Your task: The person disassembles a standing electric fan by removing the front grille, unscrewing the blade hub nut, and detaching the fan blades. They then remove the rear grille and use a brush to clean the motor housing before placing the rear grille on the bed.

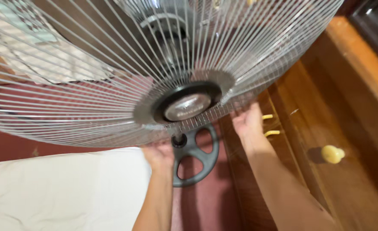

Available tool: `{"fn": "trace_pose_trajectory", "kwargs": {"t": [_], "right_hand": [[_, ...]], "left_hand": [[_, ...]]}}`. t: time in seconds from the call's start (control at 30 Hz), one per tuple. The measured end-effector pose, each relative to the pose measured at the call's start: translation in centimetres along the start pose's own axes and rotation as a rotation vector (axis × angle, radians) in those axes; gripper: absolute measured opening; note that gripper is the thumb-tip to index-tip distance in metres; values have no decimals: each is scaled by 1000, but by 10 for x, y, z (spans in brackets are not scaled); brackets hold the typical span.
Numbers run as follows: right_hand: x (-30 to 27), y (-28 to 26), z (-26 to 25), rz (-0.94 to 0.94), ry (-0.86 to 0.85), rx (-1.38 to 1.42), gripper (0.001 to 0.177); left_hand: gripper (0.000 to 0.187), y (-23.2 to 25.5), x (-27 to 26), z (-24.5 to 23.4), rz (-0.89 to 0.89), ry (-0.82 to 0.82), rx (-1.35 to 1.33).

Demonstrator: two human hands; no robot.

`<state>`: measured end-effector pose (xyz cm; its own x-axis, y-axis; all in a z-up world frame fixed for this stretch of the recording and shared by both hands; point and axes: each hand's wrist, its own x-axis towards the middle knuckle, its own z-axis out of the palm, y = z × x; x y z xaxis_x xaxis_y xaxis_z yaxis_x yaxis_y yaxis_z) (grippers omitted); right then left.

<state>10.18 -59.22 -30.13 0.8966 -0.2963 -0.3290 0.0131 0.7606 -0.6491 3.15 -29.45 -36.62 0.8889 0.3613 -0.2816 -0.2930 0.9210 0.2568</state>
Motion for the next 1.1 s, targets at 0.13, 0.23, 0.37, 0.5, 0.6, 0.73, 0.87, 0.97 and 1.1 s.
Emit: {"fn": "trace_pose_trajectory", "kwargs": {"t": [0.13, 0.23, 0.37, 0.5, 0.6, 0.73, 0.87, 0.97, 1.1], "right_hand": [[-30, -38, 27, -108, -53, 32, 64], [-49, -66, 58, -107, -62, -15, 78], [-74, -90, 87, -112, -43, -101, 87], [-87, -103, 105, -39, 48, -225, 96], [-94, -109, 114, -29, 37, -222, 99], [-101, -113, 119, -24, 80, -263, 97], [-105, -120, 122, -63, 77, -256, 92], [-110, -125, 125, -94, 5, -173, 83], [-123, -129, 115, -67, 110, -145, 68]], "left_hand": [[59, 59, -18, 29, 131, 129, 87], [62, 99, -34, 62, 240, 92, 200], [62, 145, -44, 96, 349, 101, 323], [62, 175, -42, 118, 315, 228, 408], [66, 178, -52, 130, 305, 252, 419], [67, 177, -69, 152, 318, 208, 425], [70, 180, -80, 168, 298, 186, 376], [73, 179, -86, 171, 301, 193, 344], [73, 180, -100, 170, 303, 169, 311]]}}
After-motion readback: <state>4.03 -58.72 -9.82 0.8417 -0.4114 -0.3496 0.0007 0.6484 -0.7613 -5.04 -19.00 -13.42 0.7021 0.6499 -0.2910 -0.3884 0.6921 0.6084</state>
